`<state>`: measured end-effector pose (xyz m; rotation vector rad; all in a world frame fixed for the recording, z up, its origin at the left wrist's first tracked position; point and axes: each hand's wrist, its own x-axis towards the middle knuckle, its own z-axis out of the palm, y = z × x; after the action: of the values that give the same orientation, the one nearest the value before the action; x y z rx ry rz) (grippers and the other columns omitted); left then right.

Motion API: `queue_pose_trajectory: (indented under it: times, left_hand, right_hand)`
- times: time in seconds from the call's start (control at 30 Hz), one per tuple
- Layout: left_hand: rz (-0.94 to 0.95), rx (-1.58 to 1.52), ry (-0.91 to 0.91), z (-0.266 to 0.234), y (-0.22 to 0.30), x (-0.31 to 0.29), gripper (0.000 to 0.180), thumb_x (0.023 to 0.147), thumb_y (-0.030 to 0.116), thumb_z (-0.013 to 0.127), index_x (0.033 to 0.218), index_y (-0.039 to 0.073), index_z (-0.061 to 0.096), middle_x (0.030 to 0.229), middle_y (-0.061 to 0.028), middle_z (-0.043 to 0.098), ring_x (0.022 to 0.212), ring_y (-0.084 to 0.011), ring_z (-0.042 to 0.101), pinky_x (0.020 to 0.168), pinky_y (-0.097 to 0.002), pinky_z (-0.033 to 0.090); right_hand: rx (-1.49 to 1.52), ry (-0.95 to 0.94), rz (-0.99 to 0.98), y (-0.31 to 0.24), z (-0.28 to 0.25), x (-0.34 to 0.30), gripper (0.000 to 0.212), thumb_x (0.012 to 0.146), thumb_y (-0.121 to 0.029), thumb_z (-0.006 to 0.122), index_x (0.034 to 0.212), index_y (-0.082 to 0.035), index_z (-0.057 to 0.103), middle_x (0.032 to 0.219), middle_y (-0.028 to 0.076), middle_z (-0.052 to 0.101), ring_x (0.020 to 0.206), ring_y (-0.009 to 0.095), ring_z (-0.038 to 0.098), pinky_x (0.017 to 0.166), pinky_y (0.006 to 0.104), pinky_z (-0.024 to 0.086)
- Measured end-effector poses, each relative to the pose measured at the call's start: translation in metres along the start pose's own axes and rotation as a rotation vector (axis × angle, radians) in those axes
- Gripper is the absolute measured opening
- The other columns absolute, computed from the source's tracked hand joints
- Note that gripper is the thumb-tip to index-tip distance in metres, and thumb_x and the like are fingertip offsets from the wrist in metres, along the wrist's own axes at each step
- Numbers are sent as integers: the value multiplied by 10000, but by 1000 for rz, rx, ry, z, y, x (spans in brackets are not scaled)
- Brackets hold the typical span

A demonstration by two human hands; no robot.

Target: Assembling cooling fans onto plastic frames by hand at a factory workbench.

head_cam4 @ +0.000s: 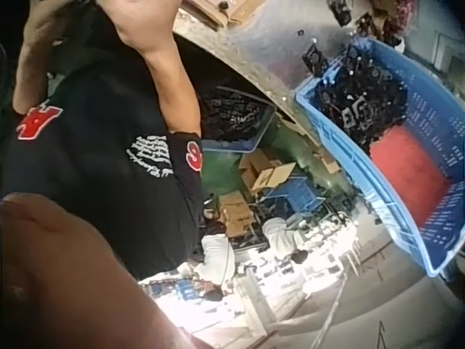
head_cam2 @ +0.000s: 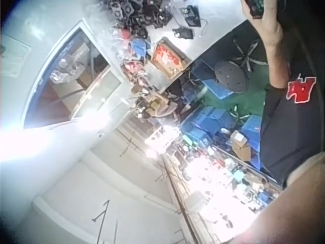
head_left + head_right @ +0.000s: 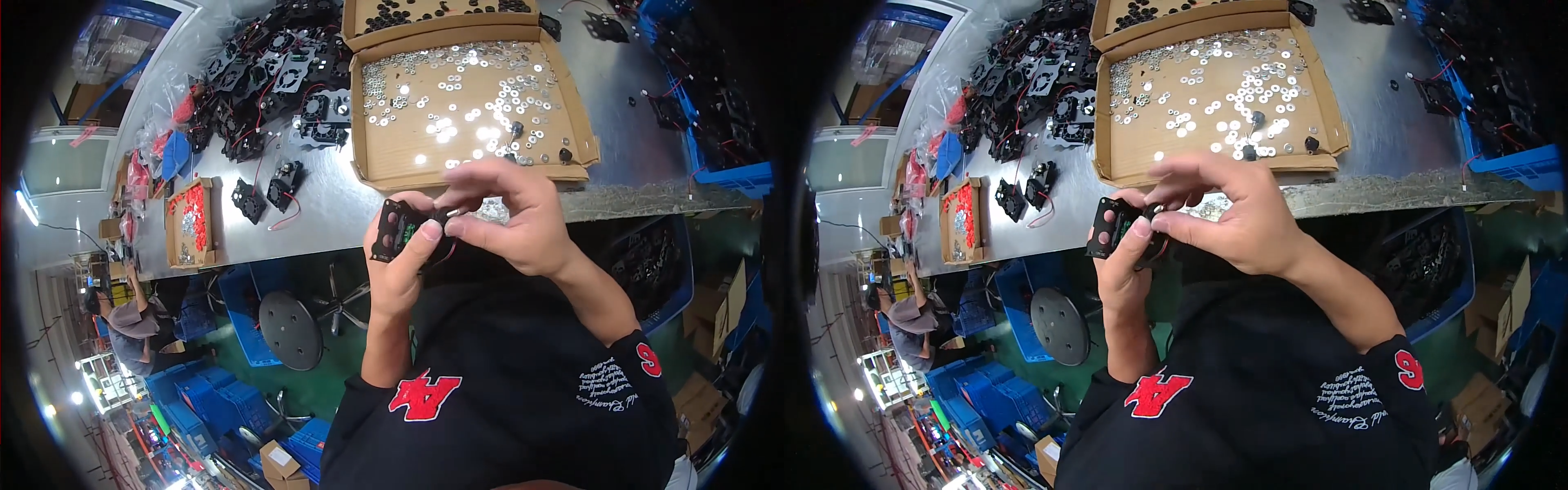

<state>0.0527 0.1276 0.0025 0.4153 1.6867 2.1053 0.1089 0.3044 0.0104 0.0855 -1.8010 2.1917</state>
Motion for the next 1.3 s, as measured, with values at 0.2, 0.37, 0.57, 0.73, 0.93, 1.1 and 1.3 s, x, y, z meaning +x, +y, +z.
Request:
queue_pose_trajectory:
  times: [0.2,0.37,0.57,0.73,0.93,1.1,1.3]
  left_hand:
    - [-188,-411,-33,6,-7,0,324,908,147,682,1179,-1,581,1036,-63,633,936,-134,613,832,-283,504]
    - [-250,-394,-86,10,-2,2,459,824,72,700,1245,11,527,1014,-27,571,904,-112,567,817,-260,486]
    - [-259,-437,-60,12,-2,-4,788,578,-98,582,1341,-1,412,1029,-42,408,904,-155,442,758,-277,429]
    - [-293,-328,-91,9,2,-2,724,584,-52,564,1298,-14,455,975,-37,416,816,-145,447,713,-261,421]
    - [-372,-209,-185,3,6,-4,685,646,109,520,1307,-51,439,1126,-114,538,884,-154,543,764,-254,466]
    - [-321,-66,-193,6,1,-4,692,692,119,525,1351,-41,389,1190,-135,525,1012,-181,552,864,-290,478]
    - [-254,113,-212,14,2,-7,649,809,101,523,1404,-27,298,1196,-153,502,1062,-203,525,922,-321,458]
  right_hand:
    - [-144,-26,-238,15,0,-5,248,813,24,758,1058,11,720,1004,120,717,900,181,669,828,309,508]
    - [-75,71,-7,18,3,-10,230,873,16,700,1102,41,689,1021,107,711,942,175,671,870,303,516]
    - [352,286,232,-2,-7,-8,252,927,22,617,1177,46,639,1073,108,686,908,167,685,774,298,575]
    - [113,14,33,-3,-1,-10,256,872,54,628,1119,48,694,1062,104,668,839,134,675,695,256,551]
    - [-415,-64,-125,-14,6,-11,271,783,46,692,1040,-10,756,939,97,690,756,148,674,643,251,542]
    - [-521,-53,-173,-20,8,-12,238,770,43,695,996,-9,745,900,76,673,698,145,664,586,255,534]
    - [-604,-87,-91,-26,6,-12,195,766,39,697,955,1,671,865,73,652,653,134,654,574,261,533]
